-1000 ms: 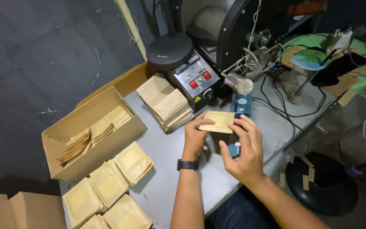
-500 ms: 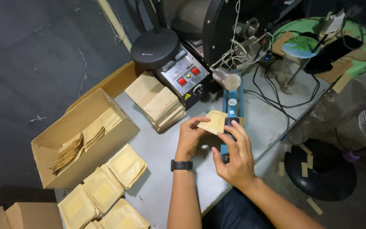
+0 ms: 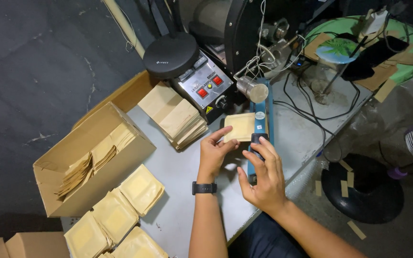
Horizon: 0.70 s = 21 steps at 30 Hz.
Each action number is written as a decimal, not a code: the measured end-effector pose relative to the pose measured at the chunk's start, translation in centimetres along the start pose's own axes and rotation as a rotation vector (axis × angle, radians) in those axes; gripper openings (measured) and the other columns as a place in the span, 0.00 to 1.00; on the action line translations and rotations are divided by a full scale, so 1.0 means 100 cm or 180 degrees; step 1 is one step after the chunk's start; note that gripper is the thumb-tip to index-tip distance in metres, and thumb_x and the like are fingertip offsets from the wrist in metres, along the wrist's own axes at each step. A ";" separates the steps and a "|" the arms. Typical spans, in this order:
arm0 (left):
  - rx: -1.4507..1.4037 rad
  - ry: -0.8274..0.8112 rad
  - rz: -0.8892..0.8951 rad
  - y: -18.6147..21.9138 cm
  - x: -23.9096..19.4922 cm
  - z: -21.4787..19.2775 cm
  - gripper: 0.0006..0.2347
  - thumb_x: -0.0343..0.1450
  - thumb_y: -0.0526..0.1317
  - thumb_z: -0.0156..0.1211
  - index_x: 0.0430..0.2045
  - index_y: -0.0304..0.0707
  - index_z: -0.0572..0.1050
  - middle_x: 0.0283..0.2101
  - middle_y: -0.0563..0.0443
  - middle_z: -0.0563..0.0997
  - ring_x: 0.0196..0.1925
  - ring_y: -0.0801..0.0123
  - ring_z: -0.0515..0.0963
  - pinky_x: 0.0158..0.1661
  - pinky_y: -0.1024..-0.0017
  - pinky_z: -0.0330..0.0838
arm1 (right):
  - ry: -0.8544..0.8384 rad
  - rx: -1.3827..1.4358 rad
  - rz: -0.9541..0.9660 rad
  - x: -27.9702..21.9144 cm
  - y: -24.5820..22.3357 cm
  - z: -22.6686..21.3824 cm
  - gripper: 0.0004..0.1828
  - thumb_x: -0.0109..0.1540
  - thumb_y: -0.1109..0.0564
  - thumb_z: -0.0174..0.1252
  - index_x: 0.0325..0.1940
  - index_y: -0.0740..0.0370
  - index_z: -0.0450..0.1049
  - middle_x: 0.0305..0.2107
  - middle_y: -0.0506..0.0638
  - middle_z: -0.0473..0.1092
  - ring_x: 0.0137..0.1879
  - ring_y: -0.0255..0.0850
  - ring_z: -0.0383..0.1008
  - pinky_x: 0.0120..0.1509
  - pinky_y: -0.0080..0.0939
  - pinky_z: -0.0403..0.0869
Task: The person is sealing small paper coffee pouches using a manual heat sealer and then organizing the sealed pouches into cardboard boxes.
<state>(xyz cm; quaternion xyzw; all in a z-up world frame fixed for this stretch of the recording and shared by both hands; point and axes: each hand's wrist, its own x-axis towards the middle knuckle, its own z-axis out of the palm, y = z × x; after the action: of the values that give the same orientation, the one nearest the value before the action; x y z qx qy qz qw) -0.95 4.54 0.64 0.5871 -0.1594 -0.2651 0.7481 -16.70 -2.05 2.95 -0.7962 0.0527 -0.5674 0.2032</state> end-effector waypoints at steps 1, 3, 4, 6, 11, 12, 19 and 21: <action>-0.0032 0.0077 0.0064 -0.003 0.001 -0.001 0.22 0.63 0.23 0.68 0.54 0.21 0.75 0.33 0.33 0.85 0.34 0.63 0.87 0.39 0.74 0.86 | -0.0009 0.0001 0.0003 -0.001 0.000 0.000 0.21 0.58 0.59 0.66 0.55 0.64 0.76 0.53 0.59 0.70 0.68 0.67 0.69 0.68 0.62 0.69; -0.0067 0.0151 0.0128 -0.002 0.001 0.000 0.22 0.63 0.22 0.67 0.54 0.21 0.76 0.34 0.32 0.85 0.33 0.62 0.87 0.39 0.72 0.86 | -0.0018 -0.0002 0.0004 -0.001 0.000 -0.003 0.21 0.58 0.59 0.66 0.55 0.64 0.76 0.53 0.59 0.70 0.68 0.66 0.69 0.68 0.61 0.69; 0.0184 0.0157 0.0155 0.002 0.000 0.001 0.21 0.64 0.26 0.67 0.54 0.26 0.77 0.24 0.46 0.77 0.31 0.67 0.86 0.39 0.76 0.83 | -0.0202 -0.0021 -0.0022 -0.001 0.000 -0.006 0.21 0.61 0.59 0.63 0.57 0.64 0.72 0.55 0.60 0.67 0.69 0.65 0.67 0.71 0.61 0.70; 0.0433 0.0164 0.0180 0.007 -0.002 0.002 0.20 0.64 0.30 0.67 0.53 0.32 0.79 0.14 0.60 0.69 0.28 0.73 0.85 0.39 0.79 0.79 | -0.0390 -0.0038 -0.0047 -0.002 0.000 -0.009 0.20 0.64 0.58 0.60 0.59 0.64 0.69 0.57 0.60 0.64 0.70 0.65 0.66 0.74 0.61 0.70; 0.0464 0.0296 0.0228 0.003 0.001 0.000 0.20 0.64 0.29 0.65 0.53 0.31 0.80 0.16 0.61 0.65 0.28 0.73 0.84 0.39 0.79 0.80 | -0.0437 -0.0071 -0.0090 -0.005 0.002 -0.009 0.21 0.64 0.59 0.60 0.60 0.65 0.69 0.58 0.60 0.64 0.71 0.65 0.65 0.74 0.61 0.70; 0.0465 0.0292 0.0229 0.002 0.001 0.000 0.20 0.64 0.29 0.65 0.53 0.31 0.80 0.16 0.61 0.65 0.28 0.73 0.84 0.39 0.79 0.80 | -0.0434 -0.0074 -0.0089 -0.005 0.002 -0.009 0.21 0.64 0.59 0.60 0.60 0.65 0.69 0.58 0.60 0.64 0.71 0.65 0.65 0.74 0.61 0.70; 0.0530 0.0303 0.0219 0.002 0.001 0.000 0.21 0.63 0.29 0.66 0.52 0.30 0.80 0.17 0.59 0.72 0.27 0.75 0.83 0.37 0.80 0.77 | -0.0442 -0.0152 -0.0176 -0.008 0.005 -0.010 0.22 0.64 0.59 0.59 0.63 0.65 0.68 0.59 0.60 0.65 0.71 0.65 0.65 0.73 0.60 0.71; 0.0543 0.0288 0.0225 0.006 -0.001 0.001 0.20 0.63 0.29 0.67 0.52 0.30 0.80 0.17 0.59 0.71 0.27 0.75 0.83 0.37 0.81 0.77 | -0.0437 -0.0170 -0.0194 -0.008 0.006 -0.010 0.23 0.65 0.59 0.59 0.63 0.65 0.68 0.59 0.60 0.65 0.71 0.65 0.66 0.73 0.59 0.71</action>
<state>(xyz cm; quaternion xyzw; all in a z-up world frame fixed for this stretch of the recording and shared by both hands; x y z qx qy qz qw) -0.92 4.59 1.21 0.6541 -0.1681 -0.1972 0.7107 -17.84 -2.59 2.30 -0.8396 0.0294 -0.5158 0.1677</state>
